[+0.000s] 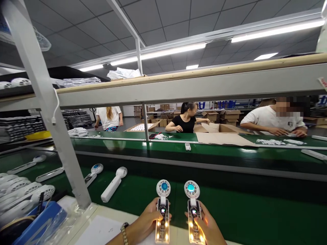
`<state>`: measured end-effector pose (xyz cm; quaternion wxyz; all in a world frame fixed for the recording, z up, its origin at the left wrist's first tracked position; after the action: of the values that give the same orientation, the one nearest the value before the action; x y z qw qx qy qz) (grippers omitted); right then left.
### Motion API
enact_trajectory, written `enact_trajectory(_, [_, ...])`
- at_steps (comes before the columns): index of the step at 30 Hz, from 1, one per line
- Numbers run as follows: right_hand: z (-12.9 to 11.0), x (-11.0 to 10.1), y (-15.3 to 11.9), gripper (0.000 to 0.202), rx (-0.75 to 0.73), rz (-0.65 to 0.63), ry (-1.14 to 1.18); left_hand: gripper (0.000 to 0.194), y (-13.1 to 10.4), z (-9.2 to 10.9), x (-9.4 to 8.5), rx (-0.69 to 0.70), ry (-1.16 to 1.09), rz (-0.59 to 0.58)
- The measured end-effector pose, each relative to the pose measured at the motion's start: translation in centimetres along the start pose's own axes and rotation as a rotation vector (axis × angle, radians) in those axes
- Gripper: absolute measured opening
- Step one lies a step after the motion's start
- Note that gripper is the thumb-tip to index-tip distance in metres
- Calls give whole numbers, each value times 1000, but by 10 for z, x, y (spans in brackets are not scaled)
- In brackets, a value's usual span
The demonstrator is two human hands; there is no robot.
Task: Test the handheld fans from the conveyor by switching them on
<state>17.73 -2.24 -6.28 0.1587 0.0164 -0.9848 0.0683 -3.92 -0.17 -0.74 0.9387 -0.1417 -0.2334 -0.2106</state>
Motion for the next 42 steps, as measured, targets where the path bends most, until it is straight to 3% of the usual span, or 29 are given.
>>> enact_trajectory(7, [-4, 5, -1, 110, 44, -1, 116, 41, 5, -6, -8, 24, -12, -23])
enact_trajectory(15, [-3, 5, -1, 111, 54, 8, 149, 37, 5, -7, -10, 26, 13, -38])
enact_trajectory(22, [-8, 10, -5, 116, 53, 31, 129, 46, 5, -7, -11, 19, -16, -70])
enact_trajectory(32, [-15, 13, -10, 107, 73, 41, 73, 48, 7, -9, -15, 8, -24, -62])
enact_trajectory(42, [5, 12, -1, 95, -62, 108, 102, 52, 12, -15, -24, 23, 0, -128])
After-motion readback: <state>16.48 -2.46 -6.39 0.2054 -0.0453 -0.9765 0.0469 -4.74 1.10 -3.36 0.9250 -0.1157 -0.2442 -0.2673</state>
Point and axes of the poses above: each hand's wrist, its own y-axis towards the middle knuckle, its own x-axis out of the palm, z = x × y, the point moved 1 cm from there along y, towards the middle knuckle, and after that the axes turned 6 degrees about -y, right-handed, at the moved point
